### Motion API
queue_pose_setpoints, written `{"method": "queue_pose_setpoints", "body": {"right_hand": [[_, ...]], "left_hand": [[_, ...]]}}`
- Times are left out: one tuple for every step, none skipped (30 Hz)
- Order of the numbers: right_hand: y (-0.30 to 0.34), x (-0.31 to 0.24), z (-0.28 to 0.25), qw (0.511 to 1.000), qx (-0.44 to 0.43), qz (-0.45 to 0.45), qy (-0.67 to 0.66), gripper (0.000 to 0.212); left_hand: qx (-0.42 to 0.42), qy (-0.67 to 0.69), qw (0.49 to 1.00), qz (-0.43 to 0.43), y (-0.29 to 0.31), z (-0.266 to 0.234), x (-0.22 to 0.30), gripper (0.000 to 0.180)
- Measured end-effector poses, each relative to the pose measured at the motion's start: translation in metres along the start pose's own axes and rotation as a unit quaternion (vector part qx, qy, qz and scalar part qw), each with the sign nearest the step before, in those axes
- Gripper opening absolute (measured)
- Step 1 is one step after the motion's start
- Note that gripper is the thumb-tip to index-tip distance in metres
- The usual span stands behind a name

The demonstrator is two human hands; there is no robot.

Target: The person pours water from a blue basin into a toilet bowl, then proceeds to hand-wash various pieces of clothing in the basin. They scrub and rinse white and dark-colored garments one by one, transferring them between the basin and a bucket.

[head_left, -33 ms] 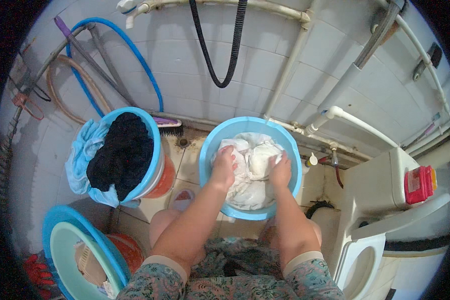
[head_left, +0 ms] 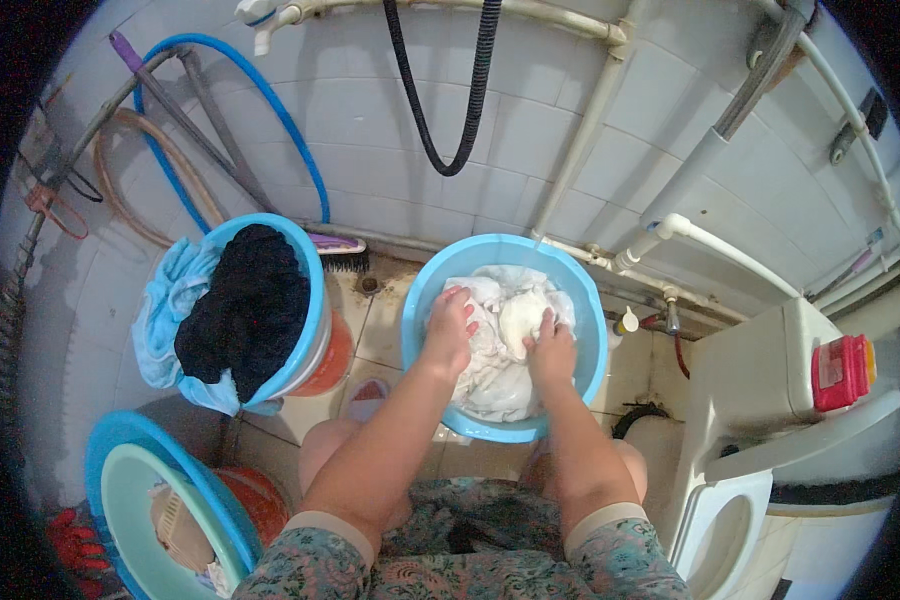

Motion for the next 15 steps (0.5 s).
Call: {"method": "queue_pose_setpoints", "body": {"right_hand": [[0.007,-0.011,0.012,0.991,-0.060,-0.068,0.100,0.055],[0.010,-0.011,0.027,0.972,-0.148,-0.077,0.164,0.057],[0.014,-0.010,0.035,0.960,-0.189,-0.084,0.190,0.060],[0.020,-0.008,0.043,0.945,-0.229,-0.091,0.216,0.063],[0.022,-0.007,0.049,0.929,-0.265,-0.096,0.241,0.065],[0.019,-0.003,0.056,0.930,-0.285,-0.094,0.211,0.061],[0.015,0.005,0.066,0.931,-0.304,-0.090,0.180,0.056],[0.011,0.007,0.070,0.931,-0.321,-0.090,0.149,0.053],[0.005,0.005,0.052,0.962,-0.259,-0.034,0.073,0.048],[0.002,0.006,0.034,0.981,-0.194,0.022,-0.005,0.043],[0.002,0.013,0.017,0.985,-0.128,0.079,-0.080,0.038],[-0.002,0.013,0.009,0.986,-0.097,0.074,-0.116,0.037],[-0.007,0.013,0.000,0.984,-0.065,0.068,-0.151,0.036],[-0.013,0.015,-0.012,0.981,-0.032,0.061,-0.183,0.035],[-0.015,0.002,-0.030,0.977,-0.026,0.036,-0.210,0.032]], "left_hand": [[-0.017,-0.012,1.000,0.001,0.000,0.003,0.002,0.048],[-0.034,-0.021,0.999,0.004,0.001,0.007,0.004,0.046],[-0.051,-0.032,0.998,0.007,0.003,0.011,0.005,0.045],[-0.054,-0.033,0.998,-0.003,0.007,0.012,0.004,0.044],[-0.060,-0.034,0.998,-0.010,0.014,0.016,0.005,0.042],[-0.066,-0.035,0.997,-0.018,0.019,0.018,0.003,0.040],[-0.072,-0.043,0.996,-0.024,0.018,0.017,0.000,0.039],[-0.077,-0.049,0.995,-0.027,0.013,0.013,-0.003,0.037],[-0.081,-0.056,0.995,-0.028,0.008,0.009,-0.004,0.035],[-0.071,-0.072,0.995,-0.018,0.005,0.005,-0.004,0.036],[-0.062,-0.086,0.994,-0.012,0.004,0.003,-0.006,0.036],[-0.053,-0.099,0.994,-0.006,0.004,0.001,-0.007,0.037],[-0.049,-0.112,0.992,-0.018,0.002,0.001,-0.010,0.039],[-0.048,-0.122,0.991,-0.029,0.002,0.003,-0.012,0.041],[-0.044,-0.132,0.989,-0.039,0.004,0.006,-0.011,0.043]]}}
Point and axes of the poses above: each hand's wrist, its own y-axis away from the middle knuckle, its own z-axis out of the palm, x = y × z, the point moved 7 cm from there along -y, towards the middle knuckle, and after that the axes turned 5 degrees about -z, right-handed, at the moved point
